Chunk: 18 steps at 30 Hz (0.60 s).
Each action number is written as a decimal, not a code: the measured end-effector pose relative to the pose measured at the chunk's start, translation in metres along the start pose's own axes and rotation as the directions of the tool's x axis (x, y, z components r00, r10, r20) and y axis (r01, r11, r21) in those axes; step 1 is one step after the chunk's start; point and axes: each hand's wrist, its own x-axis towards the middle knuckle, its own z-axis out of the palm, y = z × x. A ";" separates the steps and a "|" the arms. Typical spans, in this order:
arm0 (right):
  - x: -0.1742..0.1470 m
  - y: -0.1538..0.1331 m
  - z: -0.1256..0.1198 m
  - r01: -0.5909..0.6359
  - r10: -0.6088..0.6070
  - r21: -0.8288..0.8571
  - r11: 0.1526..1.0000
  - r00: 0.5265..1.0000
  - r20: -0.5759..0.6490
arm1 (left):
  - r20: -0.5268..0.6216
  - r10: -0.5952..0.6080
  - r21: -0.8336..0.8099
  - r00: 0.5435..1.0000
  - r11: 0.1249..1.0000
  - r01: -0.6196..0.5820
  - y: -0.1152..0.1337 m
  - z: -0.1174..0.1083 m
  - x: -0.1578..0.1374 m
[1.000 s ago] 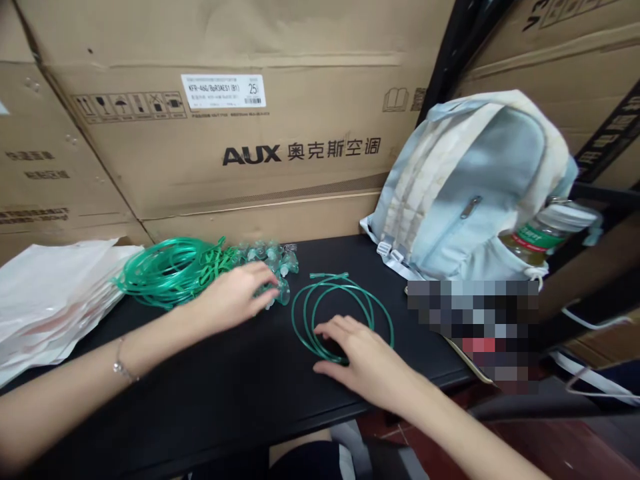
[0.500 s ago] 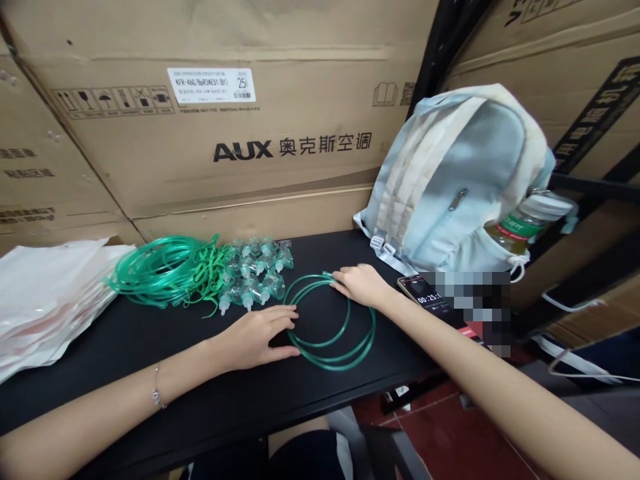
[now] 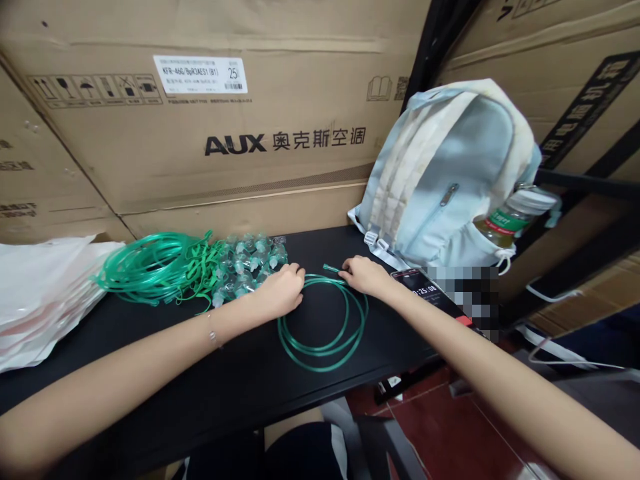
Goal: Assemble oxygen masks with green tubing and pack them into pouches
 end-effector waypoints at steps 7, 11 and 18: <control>0.030 -0.001 0.001 0.271 -0.279 0.156 0.950 0.960 0.027 | 0.146 0.106 -0.037 0.984 0.994 -0.101 -0.014 0.002 0.033; 0.039 -0.014 0.006 0.405 -0.420 0.239 0.882 0.908 0.009 | 0.100 0.139 -0.016 0.985 0.990 -0.138 -0.009 0.004 0.028; 0.013 -0.007 -0.001 0.388 -0.396 0.225 0.894 0.918 -0.009 | 0.063 0.070 0.012 0.996 0.997 -0.071 -0.012 0.002 0.026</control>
